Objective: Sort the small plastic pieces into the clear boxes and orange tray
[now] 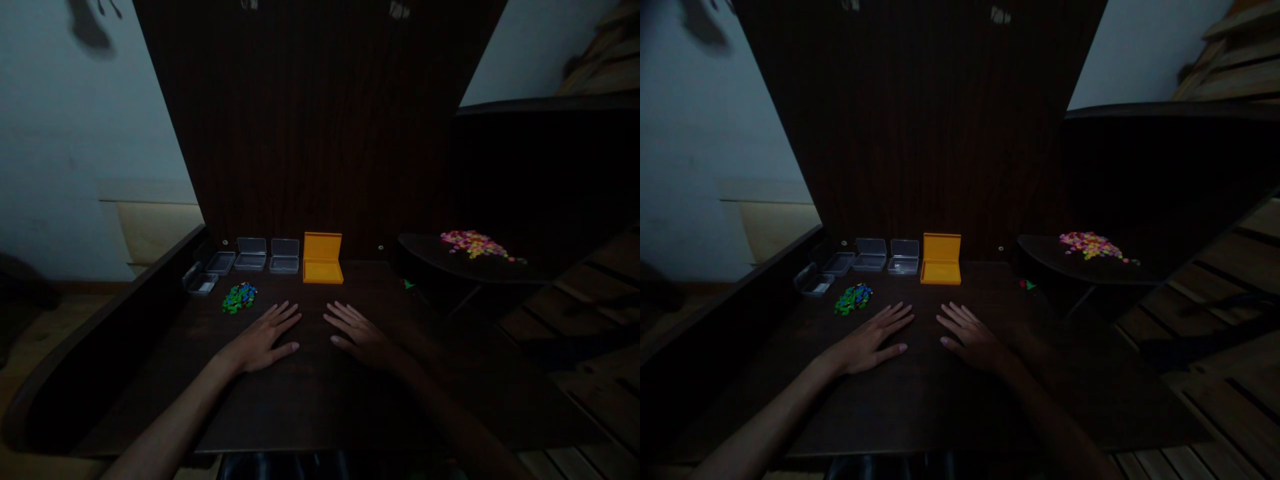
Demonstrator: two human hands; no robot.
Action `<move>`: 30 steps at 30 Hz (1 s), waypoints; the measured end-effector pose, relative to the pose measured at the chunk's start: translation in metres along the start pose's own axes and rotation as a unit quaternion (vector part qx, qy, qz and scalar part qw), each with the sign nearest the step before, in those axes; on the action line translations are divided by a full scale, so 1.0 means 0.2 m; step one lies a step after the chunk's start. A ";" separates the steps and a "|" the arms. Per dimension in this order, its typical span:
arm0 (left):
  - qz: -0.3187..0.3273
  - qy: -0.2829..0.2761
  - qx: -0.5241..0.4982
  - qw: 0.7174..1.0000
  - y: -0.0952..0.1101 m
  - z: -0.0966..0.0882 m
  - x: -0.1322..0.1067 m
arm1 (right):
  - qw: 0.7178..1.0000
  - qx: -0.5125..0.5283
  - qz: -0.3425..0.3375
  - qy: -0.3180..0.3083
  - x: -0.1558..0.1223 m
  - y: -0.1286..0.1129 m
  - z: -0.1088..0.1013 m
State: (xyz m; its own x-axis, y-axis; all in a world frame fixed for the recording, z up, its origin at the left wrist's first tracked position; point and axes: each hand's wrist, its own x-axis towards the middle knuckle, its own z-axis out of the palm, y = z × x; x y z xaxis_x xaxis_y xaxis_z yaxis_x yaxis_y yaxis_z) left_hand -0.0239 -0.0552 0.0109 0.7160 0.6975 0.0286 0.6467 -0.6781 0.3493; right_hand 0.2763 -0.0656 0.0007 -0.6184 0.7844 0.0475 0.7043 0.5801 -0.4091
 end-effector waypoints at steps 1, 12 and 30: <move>-0.004 -0.007 0.001 1.000 0.00 0.00 0.00 | 1.000 -0.001 -0.001 -0.001 0.00 0.00 0.00; 0.009 0.006 0.004 1.000 -0.02 0.01 0.00 | 1.000 -0.016 -0.004 0.004 0.00 0.00 0.01; 0.010 0.006 0.011 1.000 -0.02 0.02 0.00 | 1.000 -0.017 -0.006 0.004 0.00 0.00 0.00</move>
State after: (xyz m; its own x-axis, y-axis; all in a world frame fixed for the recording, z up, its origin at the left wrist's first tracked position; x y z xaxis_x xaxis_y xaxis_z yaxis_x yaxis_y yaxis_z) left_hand -0.0252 -0.0537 0.0069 0.7251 0.6870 0.0468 0.6382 -0.6961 0.3288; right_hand 0.2763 -0.0664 0.0002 -0.6246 0.7787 0.0587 0.7084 0.5967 -0.3771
